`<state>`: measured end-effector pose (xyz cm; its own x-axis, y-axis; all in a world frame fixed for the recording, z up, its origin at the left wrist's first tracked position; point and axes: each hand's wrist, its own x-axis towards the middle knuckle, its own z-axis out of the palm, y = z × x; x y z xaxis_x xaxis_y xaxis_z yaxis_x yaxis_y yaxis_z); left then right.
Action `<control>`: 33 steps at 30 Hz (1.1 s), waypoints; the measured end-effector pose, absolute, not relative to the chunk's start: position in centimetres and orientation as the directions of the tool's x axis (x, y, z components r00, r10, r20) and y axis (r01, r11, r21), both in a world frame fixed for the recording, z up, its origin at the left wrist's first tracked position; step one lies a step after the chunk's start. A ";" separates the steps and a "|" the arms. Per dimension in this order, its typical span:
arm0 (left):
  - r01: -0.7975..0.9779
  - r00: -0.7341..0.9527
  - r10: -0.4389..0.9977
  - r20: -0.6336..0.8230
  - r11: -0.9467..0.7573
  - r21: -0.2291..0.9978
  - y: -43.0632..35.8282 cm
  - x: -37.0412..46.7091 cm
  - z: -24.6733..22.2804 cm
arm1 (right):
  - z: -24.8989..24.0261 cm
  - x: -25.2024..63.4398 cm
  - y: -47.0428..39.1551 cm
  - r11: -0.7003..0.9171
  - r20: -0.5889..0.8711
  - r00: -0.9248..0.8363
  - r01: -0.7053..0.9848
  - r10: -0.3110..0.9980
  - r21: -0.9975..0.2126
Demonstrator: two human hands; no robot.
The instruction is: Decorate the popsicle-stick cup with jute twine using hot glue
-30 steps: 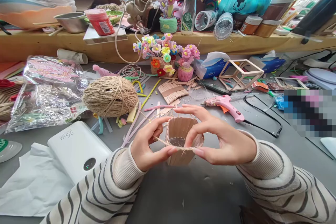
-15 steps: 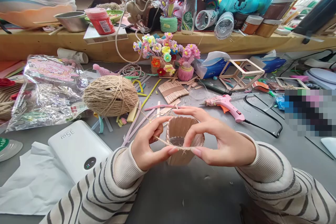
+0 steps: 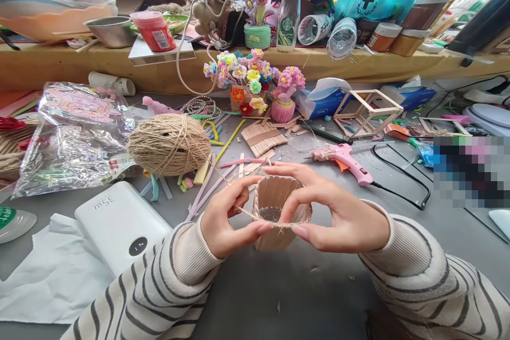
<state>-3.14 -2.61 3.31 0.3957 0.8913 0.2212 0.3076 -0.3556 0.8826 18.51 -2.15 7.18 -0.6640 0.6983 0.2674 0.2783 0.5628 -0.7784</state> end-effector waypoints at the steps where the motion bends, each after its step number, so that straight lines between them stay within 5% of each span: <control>1: 0.309 0.394 0.892 0.221 -0.355 0.882 -2.6 -3.1 3.4 | 7.1 18.5 -2.2 0.564 0.272 -0.662 0.275 0.698 -0.779; 33: 0.267 0.450 0.869 0.204 -0.349 0.899 -2.2 -3.6 3.0 | 7.4 18.3 -2.3 0.537 0.243 -0.643 0.310 0.726 -0.785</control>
